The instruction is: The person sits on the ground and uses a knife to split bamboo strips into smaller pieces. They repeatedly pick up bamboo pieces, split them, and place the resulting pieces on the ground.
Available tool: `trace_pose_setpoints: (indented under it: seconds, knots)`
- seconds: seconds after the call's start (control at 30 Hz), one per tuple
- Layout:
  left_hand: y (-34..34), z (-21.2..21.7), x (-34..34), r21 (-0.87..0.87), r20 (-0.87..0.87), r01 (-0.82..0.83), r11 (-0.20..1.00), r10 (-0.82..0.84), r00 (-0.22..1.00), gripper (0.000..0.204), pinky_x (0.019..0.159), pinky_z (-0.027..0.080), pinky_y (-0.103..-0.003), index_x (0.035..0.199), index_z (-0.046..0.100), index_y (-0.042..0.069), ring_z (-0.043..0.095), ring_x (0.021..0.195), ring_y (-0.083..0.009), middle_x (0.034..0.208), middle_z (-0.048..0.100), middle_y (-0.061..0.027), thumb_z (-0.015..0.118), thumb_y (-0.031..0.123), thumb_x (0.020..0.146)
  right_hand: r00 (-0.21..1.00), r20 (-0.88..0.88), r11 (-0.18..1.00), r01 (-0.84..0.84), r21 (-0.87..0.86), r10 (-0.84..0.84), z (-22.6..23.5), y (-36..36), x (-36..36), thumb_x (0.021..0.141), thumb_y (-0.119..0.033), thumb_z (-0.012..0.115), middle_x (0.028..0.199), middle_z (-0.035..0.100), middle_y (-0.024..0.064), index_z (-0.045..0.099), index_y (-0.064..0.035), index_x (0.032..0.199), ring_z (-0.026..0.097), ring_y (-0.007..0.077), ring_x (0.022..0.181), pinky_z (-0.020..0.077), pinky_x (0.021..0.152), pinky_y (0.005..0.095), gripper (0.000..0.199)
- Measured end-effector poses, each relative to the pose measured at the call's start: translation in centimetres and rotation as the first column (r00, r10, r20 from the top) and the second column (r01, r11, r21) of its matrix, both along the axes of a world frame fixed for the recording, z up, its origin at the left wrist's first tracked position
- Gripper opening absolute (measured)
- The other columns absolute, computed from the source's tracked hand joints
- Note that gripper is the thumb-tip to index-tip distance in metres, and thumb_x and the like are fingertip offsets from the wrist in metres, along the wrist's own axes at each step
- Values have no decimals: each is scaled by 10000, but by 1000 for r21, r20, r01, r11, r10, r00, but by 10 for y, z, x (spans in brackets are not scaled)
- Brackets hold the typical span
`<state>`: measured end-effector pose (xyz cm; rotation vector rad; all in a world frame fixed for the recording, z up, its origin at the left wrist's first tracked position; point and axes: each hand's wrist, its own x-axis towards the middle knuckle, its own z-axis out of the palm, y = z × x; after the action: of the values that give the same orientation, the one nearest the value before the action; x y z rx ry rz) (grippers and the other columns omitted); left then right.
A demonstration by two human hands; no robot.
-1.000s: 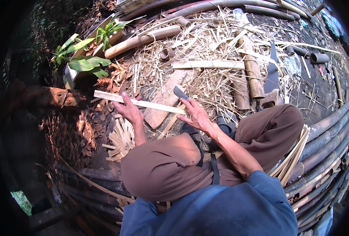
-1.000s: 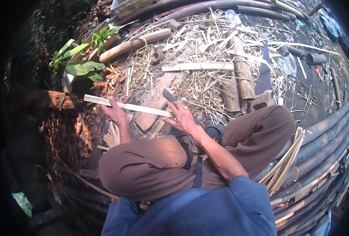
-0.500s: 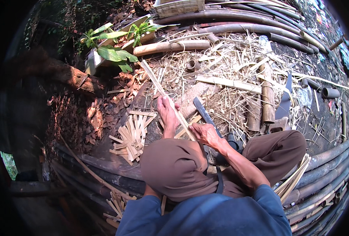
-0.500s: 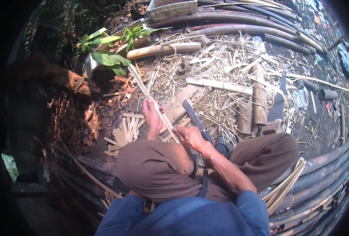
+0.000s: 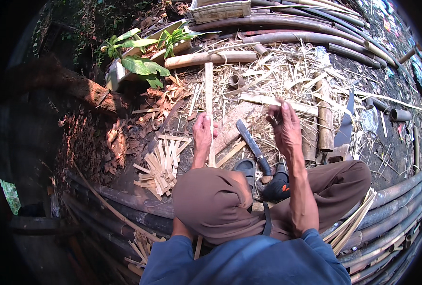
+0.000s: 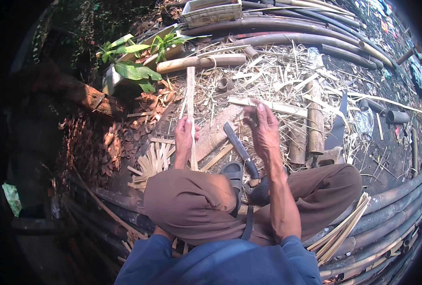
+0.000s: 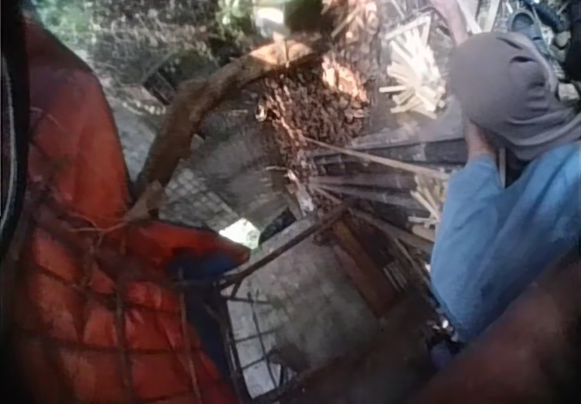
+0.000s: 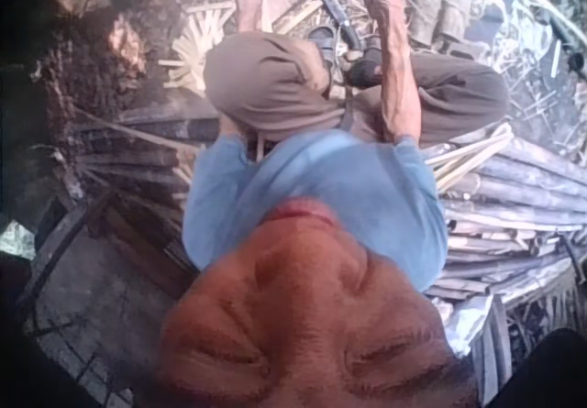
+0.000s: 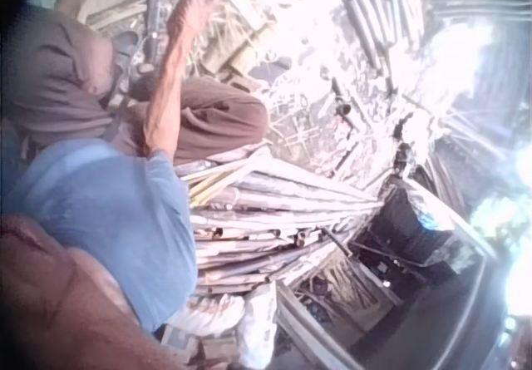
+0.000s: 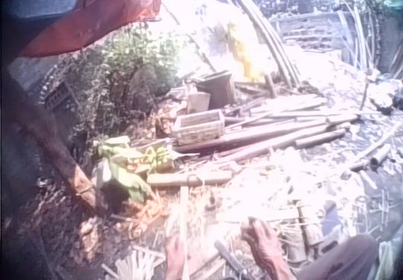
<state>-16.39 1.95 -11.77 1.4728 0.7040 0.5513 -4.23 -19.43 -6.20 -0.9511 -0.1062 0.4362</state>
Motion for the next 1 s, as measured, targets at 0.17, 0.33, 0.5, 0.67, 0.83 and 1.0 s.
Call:
trace_pose_setpoints:
  seconds: [0.17, 0.33, 0.5, 0.67, 0.83, 1.0]
  knots:
    - [-23, 3, 1, 42, -111, 297, 954, -291, 950, 314, 529, 418, -193, 1256, 603, 43, 500, 584, -46, 738, 593, 1, 556, 217, 1000, 977, 11, 887, -187, -423, 212, -34, 42, 21, 973, -479, 541, 1202, 603, 208, 286, -40, 1498, 571, 239, 1164, 502, 945, 397, 731]
    - [-48, 9, -12, -28, -138, 453, 891, -453, 881, 374, 575, 424, -207, 1322, 538, 24, 507, 600, -77, 736, 591, -10, 539, 227, 1008, 965, -155, 977, -214, 4, 212, -45, 63, 21, 1031, -327, 464, 935, 661, 137, 527, 6, 1143, 694, 226, 791, 628, 718, 374, 357]
    - [-41, 4, -58, -432, -262, 505, 747, -640, 722, 342, 441, 370, -225, 941, 579, 69, 475, 484, -70, 632, 521, 5, 436, 363, 1043, 945, -190, 964, -265, 25, 265, -57, 47, 28, 1025, -345, 468, 922, 649, 133, 514, -11, 1081, 692, 217, 784, 632, 713, 377, 341]
    - [-52, 3, -53, -233, -457, 516, 824, -561, 690, 360, 441, 363, -227, 927, 580, 69, 466, 473, -68, 598, 514, 1, 432, 376, 1041, 973, -138, 983, -183, 18, 184, -72, 40, 21, 1017, -362, 482, 878, 644, 114, 511, -23, 1028, 688, 206, 761, 631, 689, 368, 340]
    - [-54, 0, -50, -198, -462, 523, 829, -549, 696, 351, 434, 352, -237, 925, 591, 60, 454, 464, -71, 591, 520, -1, 437, 354, 1039, 983, -53, 984, -178, -13, 177, -75, 35, 24, 1013, -411, 484, 883, 638, 127, 510, -2, 1041, 678, 193, 764, 606, 697, 339, 411]
    - [-58, 0, -49, -54, -458, 394, 918, -373, 807, 345, 452, 350, -245, 997, 646, 46, 452, 491, -64, 589, 515, 7, 470, 341, 1028, 974, -169, 973, -177, -150, 151, -84, 34, 28, 1039, -462, 368, 976, 644, 188, 508, 13, 1232, 685, 240, 847, 594, 737, 332, 532]
